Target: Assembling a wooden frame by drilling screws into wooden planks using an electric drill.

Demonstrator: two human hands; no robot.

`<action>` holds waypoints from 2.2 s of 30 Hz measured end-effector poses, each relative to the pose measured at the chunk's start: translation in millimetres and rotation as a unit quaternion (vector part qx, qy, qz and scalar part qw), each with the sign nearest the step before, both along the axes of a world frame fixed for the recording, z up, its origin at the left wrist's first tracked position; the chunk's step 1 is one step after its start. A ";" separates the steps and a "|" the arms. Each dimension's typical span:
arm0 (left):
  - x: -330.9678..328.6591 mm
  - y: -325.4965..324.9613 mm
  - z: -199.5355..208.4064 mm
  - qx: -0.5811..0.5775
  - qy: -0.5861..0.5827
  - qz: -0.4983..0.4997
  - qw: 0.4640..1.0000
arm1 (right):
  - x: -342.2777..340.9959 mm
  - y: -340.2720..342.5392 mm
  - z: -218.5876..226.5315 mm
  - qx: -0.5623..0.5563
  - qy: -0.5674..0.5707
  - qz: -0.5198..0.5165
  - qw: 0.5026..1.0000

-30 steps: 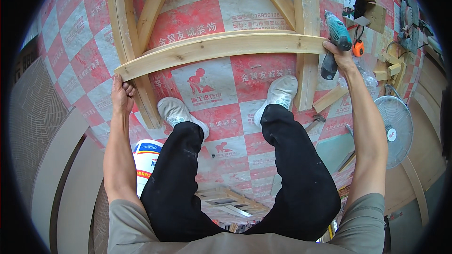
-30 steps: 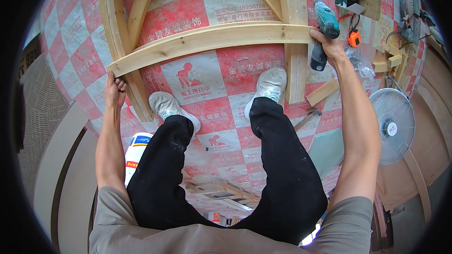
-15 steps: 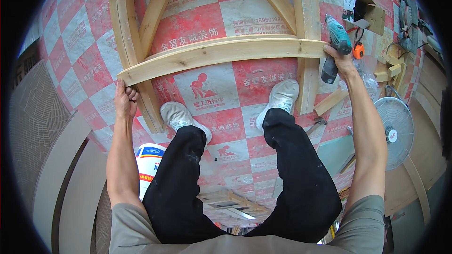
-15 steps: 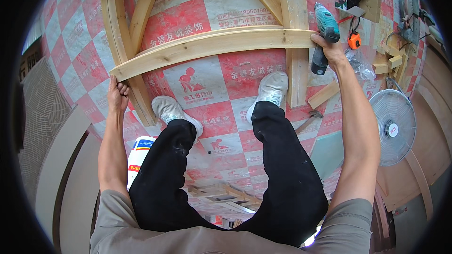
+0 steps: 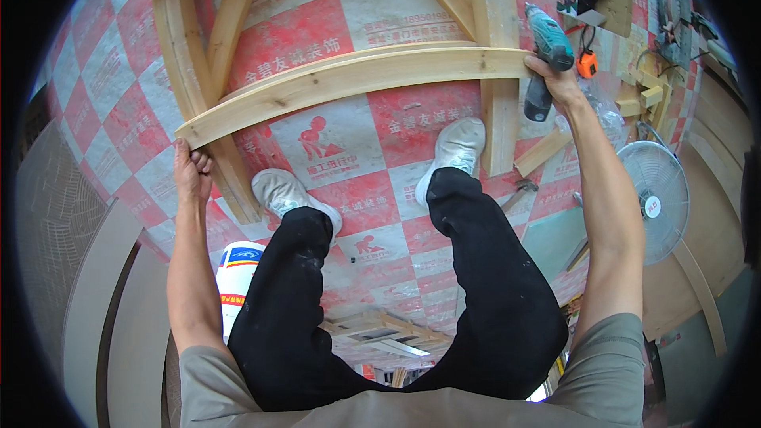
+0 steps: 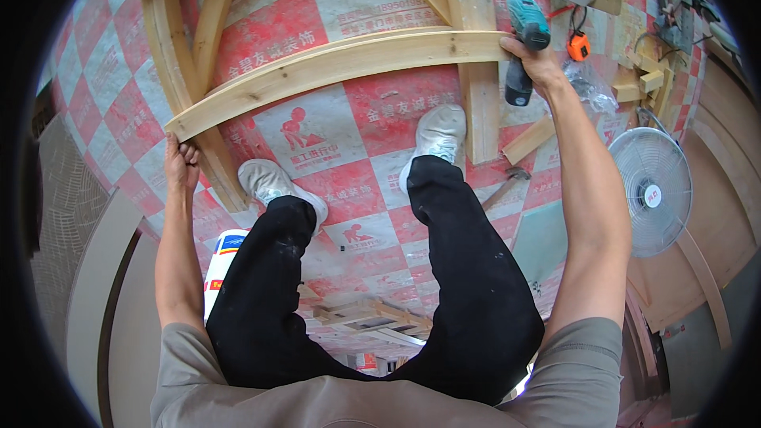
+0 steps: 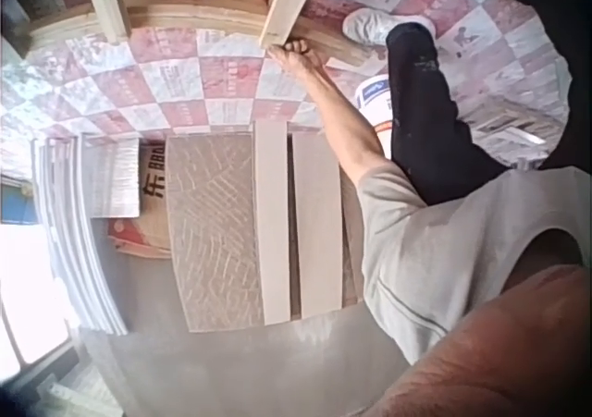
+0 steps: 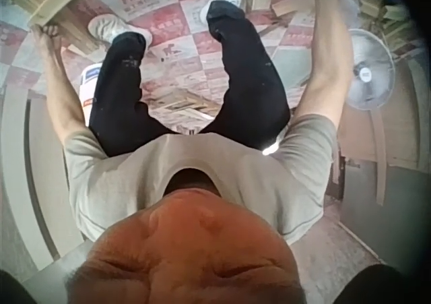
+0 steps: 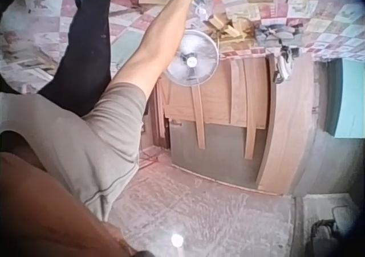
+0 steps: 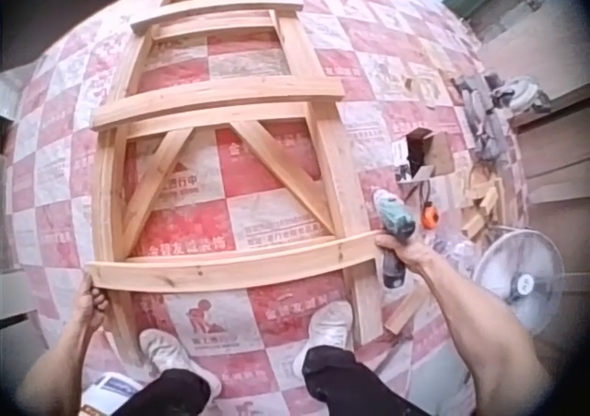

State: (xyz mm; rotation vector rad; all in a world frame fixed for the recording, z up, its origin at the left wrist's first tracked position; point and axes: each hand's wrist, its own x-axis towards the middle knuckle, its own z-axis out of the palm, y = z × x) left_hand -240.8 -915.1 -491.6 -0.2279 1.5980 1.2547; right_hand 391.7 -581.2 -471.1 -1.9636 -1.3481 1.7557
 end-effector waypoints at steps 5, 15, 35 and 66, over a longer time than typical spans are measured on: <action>4.0 7.0 4.1 0.001 0.000 -0.008 1.000 | -4.6 -0.6 9.5 0.009 -0.003 -0.020 1.000; 2.3 6.6 3.6 -0.005 0.000 -0.002 1.000 | -2.6 -3.1 2.2 -0.004 -0.003 -0.038 0.999; 0.7 5.7 3.3 -0.006 -0.016 0.003 1.000 | 6.0 2.2 -0.7 0.002 -0.020 0.009 1.000; -6.9 22.8 23.2 -0.130 0.085 -0.155 0.976 | 19.6 13.9 7.5 -0.071 -0.040 0.003 0.997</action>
